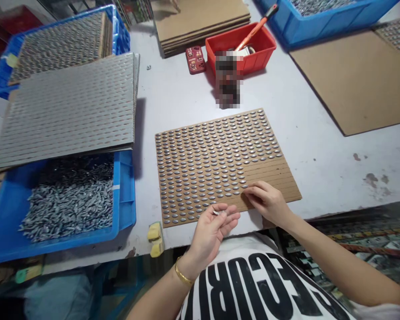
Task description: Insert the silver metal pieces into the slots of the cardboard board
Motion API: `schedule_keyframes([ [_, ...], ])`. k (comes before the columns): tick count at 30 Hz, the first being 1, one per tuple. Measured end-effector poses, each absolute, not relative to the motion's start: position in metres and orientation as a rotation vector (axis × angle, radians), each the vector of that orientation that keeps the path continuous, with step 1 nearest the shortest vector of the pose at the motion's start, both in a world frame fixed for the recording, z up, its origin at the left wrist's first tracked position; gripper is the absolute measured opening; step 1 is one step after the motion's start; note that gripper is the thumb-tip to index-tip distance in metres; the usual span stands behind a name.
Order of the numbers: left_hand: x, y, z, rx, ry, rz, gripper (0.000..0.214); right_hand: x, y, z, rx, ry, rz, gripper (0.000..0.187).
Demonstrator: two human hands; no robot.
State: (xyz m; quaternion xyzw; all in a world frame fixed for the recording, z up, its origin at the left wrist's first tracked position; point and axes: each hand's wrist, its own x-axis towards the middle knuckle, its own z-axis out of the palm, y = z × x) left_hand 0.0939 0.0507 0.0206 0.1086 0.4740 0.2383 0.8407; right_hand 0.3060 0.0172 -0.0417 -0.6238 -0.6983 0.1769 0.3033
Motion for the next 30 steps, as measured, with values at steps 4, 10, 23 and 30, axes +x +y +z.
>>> schedule_keyframes([
  [4, 0.094, 0.05, 0.02, 0.249, 1.004, 0.515, 0.023, 0.305, 0.017, -0.045, -1.647, -1.827, 0.438, 0.017],
  [10, 0.093, 0.05, 0.018, 0.256, 1.002, 0.525, 0.026, 0.301, 0.013, -0.047, -1.692, -1.882, 0.299, 0.019],
  [23, 0.094, 0.053, 0.015, 0.073, 0.908, 0.604, 0.033, 0.293, 0.011, -0.026, -1.6, -1.858, 0.389, 0.029],
  [30, 0.098, 0.052, 0.013, 0.029, 0.796, 0.671, 0.035, 0.244, 0.019, -0.001, -1.517, -1.852, 0.597, 0.021],
])
